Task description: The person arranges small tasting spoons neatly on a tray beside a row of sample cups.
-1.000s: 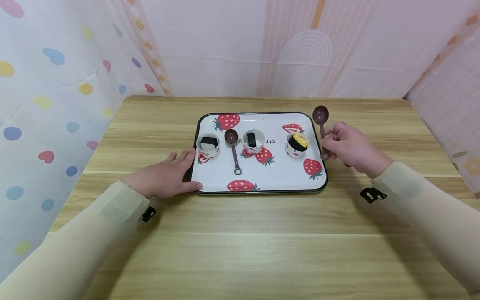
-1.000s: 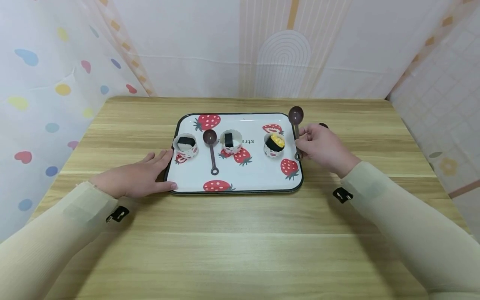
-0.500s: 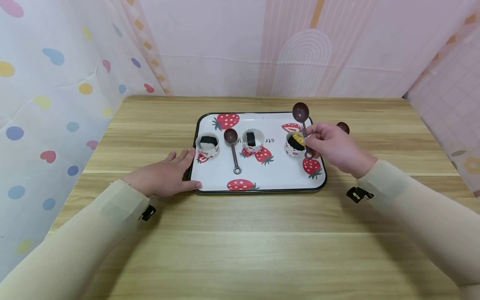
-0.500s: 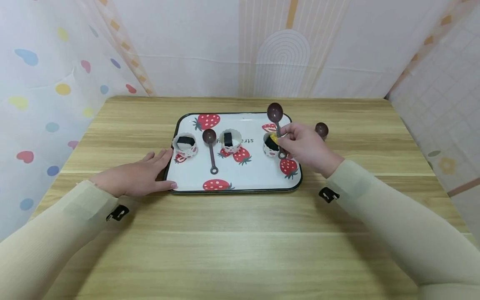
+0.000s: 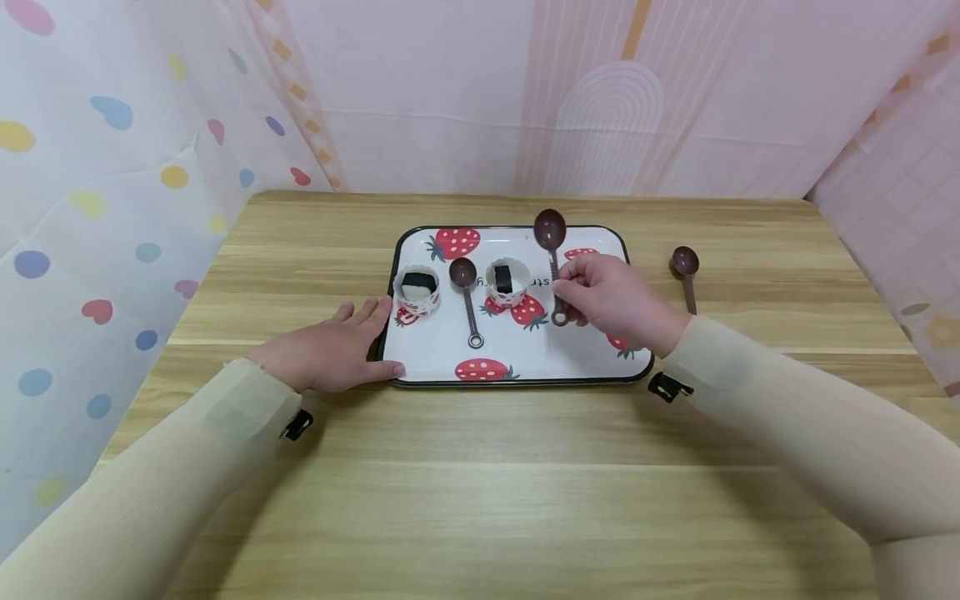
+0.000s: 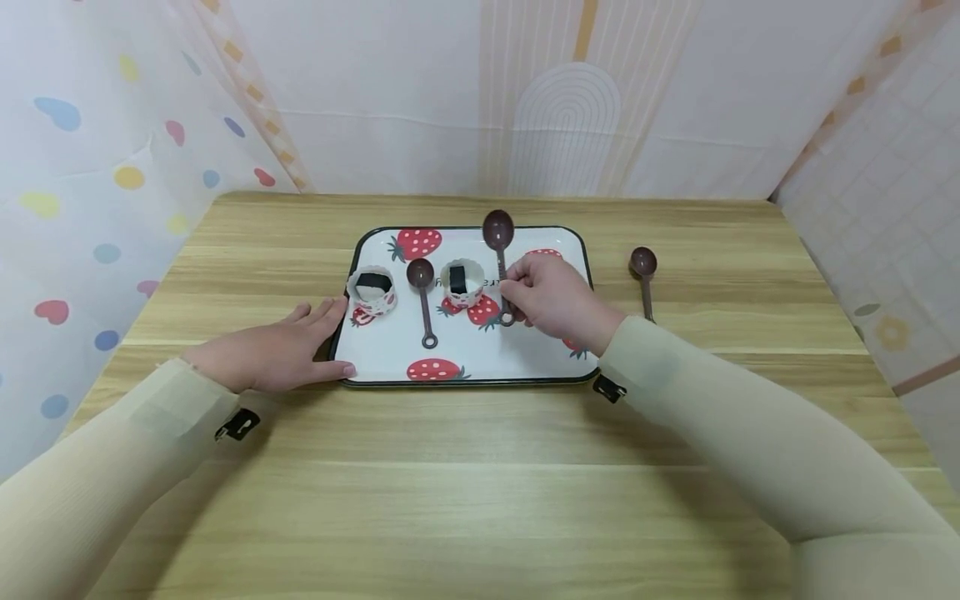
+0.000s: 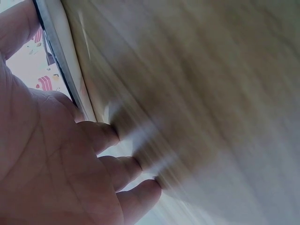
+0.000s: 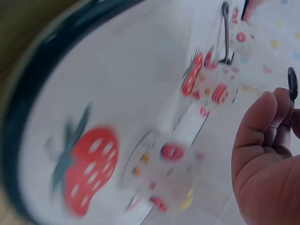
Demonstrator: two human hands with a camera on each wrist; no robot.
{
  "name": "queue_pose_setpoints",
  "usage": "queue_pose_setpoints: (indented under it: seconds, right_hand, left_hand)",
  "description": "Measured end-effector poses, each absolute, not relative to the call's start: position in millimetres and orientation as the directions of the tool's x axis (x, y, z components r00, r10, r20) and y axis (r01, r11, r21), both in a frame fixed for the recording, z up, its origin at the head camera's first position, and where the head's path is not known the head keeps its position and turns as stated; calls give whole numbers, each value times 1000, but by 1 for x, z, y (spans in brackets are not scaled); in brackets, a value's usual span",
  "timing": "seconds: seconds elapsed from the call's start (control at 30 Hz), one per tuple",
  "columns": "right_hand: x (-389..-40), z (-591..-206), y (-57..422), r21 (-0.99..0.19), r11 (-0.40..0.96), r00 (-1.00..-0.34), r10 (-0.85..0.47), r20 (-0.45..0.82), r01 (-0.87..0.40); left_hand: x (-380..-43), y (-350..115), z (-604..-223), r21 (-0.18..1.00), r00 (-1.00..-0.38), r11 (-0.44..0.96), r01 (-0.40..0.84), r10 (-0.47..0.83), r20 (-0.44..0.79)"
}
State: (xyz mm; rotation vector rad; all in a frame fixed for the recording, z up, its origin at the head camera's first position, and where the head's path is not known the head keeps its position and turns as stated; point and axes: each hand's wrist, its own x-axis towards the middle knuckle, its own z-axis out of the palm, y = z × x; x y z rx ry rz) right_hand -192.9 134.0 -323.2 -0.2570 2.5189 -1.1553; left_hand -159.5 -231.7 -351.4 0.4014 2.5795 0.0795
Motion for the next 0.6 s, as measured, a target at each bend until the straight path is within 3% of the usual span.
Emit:
queue_pose_setpoints:
  seconds: [0.3, 0.6]
  right_hand:
    - [-196, -325, 100, -734, 678, -917, -317, -240, -42]
    - [-201, -327, 91, -729, 684, -916, -271, -296, 34]
  left_hand:
    - [-158, -234, -352, 139, -820, 954, 264, 298, -489]
    - [-159, -231, -353, 130, -821, 956, 262, 292, -491]
